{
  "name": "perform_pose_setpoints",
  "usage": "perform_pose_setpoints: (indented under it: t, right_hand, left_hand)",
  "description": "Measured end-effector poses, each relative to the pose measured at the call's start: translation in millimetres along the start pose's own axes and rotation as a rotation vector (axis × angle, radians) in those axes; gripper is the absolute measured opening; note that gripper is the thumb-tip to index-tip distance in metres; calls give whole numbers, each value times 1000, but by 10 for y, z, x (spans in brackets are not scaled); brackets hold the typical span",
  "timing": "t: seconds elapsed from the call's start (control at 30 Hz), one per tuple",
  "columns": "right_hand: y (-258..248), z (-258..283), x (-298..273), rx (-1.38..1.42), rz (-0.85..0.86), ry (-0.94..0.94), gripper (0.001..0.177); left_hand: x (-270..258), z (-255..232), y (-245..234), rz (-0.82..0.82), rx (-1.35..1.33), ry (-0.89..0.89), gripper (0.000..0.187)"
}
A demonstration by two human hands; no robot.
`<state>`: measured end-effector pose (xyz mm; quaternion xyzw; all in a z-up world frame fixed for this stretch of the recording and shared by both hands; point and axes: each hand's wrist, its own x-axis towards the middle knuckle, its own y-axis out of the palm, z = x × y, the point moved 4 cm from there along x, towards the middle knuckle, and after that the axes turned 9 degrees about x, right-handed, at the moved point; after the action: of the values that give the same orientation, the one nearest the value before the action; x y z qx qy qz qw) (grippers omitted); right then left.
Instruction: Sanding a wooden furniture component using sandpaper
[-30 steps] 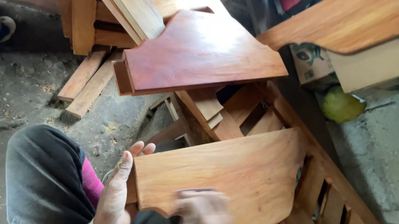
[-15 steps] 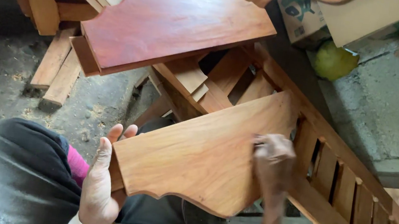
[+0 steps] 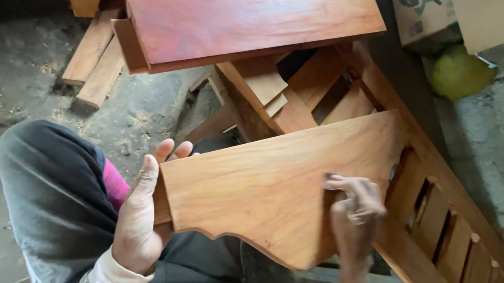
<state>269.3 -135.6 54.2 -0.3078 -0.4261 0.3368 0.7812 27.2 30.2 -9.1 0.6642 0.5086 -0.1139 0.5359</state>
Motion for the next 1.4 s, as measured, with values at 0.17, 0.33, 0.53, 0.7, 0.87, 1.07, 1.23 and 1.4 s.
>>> perform_pose_setpoints:
  t: [0.17, 0.33, 0.53, 0.7, 0.87, 1.07, 1.23, 1.4]
  right_hand:
    - [-150, -329, -48, -68, -230, 235, 40]
    - [-138, -198, 23, -80, -193, 129, 34]
    - [-79, -333, -20, -96, -80, 63, 42]
    - [-40, -395, -29, -65, -78, 56, 51]
    - [-18, -535, -58, -130, -89, 17, 48]
    - [-24, -485, -23, -159, -63, -39, 41]
    - [-17, -445, -38, -166, -66, -43, 40]
    - [-46, -441, -68, -180, -50, -34, 40]
  left_hand:
    - [64, 24, -28, 35, -8, 32, 52]
    - [49, 12, -19, -3, -4, 38, 50]
    - [114, 52, -86, 9, -48, 107, 47]
    - [45, -19, -45, -14, -33, 47, 51]
    - [100, 20, -51, -4, -72, 74, 46]
    - [87, 28, -29, -54, -76, 47, 49]
    - [107, 7, -73, -15, -81, 56, 50]
    - [125, 36, -106, 29, -53, 108, 45]
